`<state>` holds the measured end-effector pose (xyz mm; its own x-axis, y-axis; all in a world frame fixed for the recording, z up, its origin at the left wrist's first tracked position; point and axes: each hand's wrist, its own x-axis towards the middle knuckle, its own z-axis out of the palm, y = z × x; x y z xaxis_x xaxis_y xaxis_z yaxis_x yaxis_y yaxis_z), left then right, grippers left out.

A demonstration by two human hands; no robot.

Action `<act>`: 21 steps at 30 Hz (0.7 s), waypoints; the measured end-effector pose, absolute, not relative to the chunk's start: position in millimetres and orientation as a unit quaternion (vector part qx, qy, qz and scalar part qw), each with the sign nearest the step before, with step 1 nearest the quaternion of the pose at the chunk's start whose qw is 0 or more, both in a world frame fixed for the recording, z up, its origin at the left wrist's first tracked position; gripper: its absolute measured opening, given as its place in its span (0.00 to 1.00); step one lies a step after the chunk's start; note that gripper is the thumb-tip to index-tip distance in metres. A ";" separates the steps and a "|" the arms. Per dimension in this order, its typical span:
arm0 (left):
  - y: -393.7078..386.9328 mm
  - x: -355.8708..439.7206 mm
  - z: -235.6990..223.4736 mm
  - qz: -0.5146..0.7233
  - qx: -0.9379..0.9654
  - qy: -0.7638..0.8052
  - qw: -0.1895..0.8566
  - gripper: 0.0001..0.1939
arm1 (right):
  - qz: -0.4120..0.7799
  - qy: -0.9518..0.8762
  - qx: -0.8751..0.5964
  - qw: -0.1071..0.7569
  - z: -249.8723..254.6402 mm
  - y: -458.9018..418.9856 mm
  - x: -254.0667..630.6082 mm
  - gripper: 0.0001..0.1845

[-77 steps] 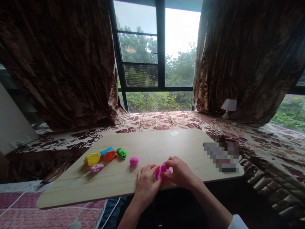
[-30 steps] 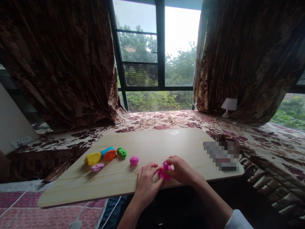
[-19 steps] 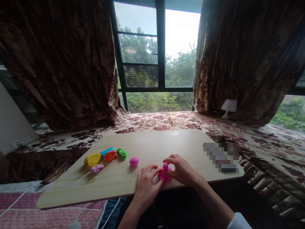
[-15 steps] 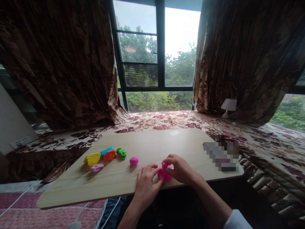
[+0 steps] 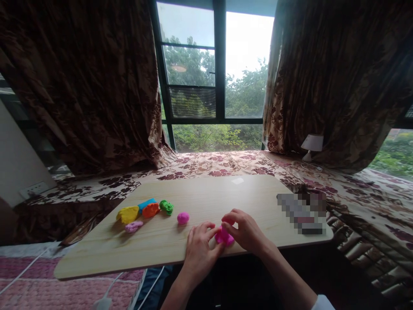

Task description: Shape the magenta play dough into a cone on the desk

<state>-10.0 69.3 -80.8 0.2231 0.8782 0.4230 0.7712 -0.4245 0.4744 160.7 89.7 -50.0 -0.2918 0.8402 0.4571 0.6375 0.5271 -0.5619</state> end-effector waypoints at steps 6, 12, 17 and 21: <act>68.4 -9.8 -78.7 0.333 0.774 0.531 0.087 0.13 | 0.165 -0.783 -0.468 0.374 -50.5 82.5 168.7 0.09; 71.0 -9.5 -78.6 0.347 0.766 0.532 0.099 0.14 | 0.191 -0.778 -0.463 0.379 -53.2 81.5 170.3 0.12; 78.2 1.8 -75.3 0.372 0.749 0.540 0.098 0.11 | 0.206 -0.772 -0.461 0.385 -56.9 81.3 171.0 0.12; 79.8 9.1 -71.8 0.379 0.746 0.538 0.101 0.12 | 0.219 -0.761 -0.464 0.398 -61.6 84.0 168.5 0.12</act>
<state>9.1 79.8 -71.8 0.1340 0.8792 0.4572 0.7256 -0.4012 0.5590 168.5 84.0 -61.6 -0.2532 0.8801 0.4017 0.5319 0.4735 -0.7020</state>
